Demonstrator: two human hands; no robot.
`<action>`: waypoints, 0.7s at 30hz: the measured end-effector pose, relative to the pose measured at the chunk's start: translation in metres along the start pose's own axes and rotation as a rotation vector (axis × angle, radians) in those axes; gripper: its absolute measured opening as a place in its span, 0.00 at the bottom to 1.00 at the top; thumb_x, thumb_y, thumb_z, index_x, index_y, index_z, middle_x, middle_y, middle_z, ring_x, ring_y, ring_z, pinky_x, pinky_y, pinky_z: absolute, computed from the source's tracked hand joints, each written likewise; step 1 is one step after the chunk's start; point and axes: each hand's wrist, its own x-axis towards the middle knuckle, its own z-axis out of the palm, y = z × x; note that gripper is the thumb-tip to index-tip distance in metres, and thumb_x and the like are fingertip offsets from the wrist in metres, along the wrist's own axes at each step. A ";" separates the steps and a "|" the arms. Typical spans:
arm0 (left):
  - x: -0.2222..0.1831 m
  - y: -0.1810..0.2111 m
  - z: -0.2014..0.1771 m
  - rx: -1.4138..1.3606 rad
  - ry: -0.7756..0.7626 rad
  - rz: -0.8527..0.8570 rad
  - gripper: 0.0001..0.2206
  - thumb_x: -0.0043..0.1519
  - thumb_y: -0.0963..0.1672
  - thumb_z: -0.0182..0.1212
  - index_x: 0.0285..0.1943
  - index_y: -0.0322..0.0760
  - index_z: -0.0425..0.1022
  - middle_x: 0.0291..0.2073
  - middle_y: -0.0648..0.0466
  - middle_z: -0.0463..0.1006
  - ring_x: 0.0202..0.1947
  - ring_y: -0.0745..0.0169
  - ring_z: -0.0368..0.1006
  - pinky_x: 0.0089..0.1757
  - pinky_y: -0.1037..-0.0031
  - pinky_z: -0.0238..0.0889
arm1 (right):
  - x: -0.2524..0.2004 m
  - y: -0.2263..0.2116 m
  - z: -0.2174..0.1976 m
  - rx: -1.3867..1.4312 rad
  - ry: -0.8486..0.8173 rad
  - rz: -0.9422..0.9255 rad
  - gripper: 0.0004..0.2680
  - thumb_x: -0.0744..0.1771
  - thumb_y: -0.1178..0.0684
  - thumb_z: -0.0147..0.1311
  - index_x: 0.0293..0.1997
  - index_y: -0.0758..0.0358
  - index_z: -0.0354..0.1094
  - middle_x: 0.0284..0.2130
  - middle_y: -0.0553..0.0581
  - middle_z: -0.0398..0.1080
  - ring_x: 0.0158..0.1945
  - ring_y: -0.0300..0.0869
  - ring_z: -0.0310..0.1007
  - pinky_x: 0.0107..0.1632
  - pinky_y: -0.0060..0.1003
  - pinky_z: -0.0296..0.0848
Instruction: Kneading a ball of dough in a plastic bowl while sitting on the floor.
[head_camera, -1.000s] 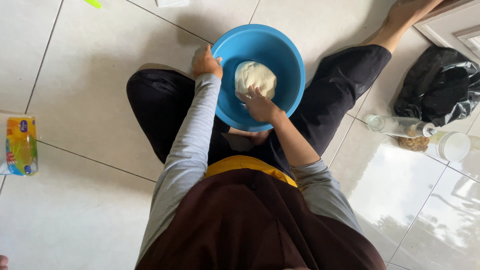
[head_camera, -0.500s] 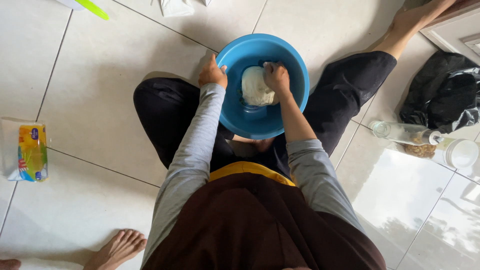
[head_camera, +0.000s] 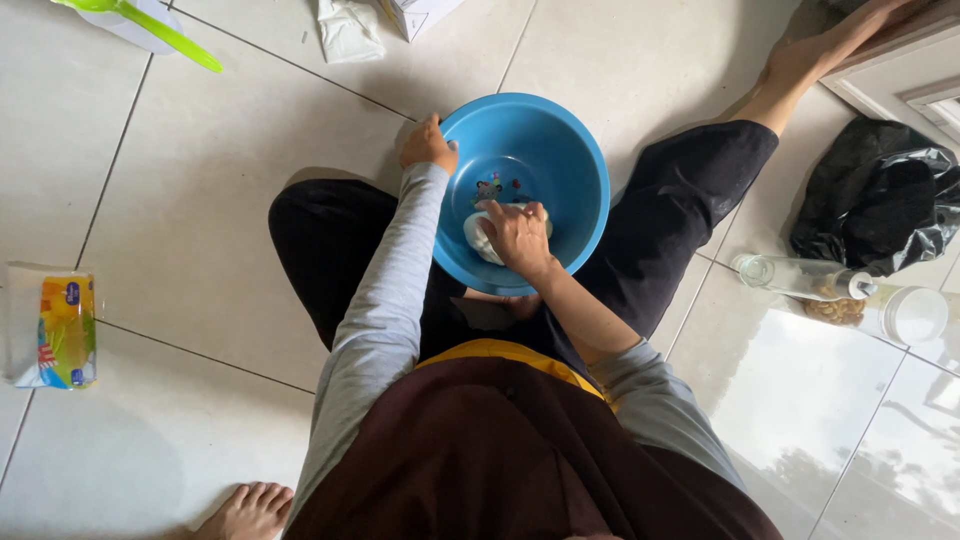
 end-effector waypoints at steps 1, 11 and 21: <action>0.000 0.004 -0.002 0.001 0.000 0.003 0.28 0.70 0.51 0.57 0.77 0.38 0.58 0.67 0.48 0.71 0.67 0.47 0.68 0.59 0.48 0.67 | -0.005 0.001 -0.002 -0.001 0.001 0.003 0.11 0.69 0.38 0.52 0.58 0.36 0.66 0.32 0.40 0.76 0.35 0.38 0.80 0.50 0.43 0.65; -0.024 0.013 -0.024 -0.023 0.046 -0.033 0.27 0.67 0.54 0.59 0.72 0.39 0.66 0.59 0.47 0.78 0.57 0.46 0.77 0.51 0.51 0.75 | 0.002 -0.008 -0.007 -0.039 -0.249 -0.308 0.12 0.62 0.34 0.58 0.39 0.44 0.67 0.53 0.50 0.57 0.64 0.51 0.53 0.61 0.71 0.51; -0.024 0.013 -0.020 -0.046 0.098 0.026 0.24 0.67 0.51 0.61 0.69 0.38 0.68 0.57 0.46 0.80 0.52 0.42 0.80 0.48 0.49 0.77 | 0.057 0.006 0.077 -0.108 0.137 -0.325 0.05 0.67 0.57 0.50 0.30 0.60 0.64 0.21 0.62 0.61 0.24 0.55 0.72 0.61 0.74 0.61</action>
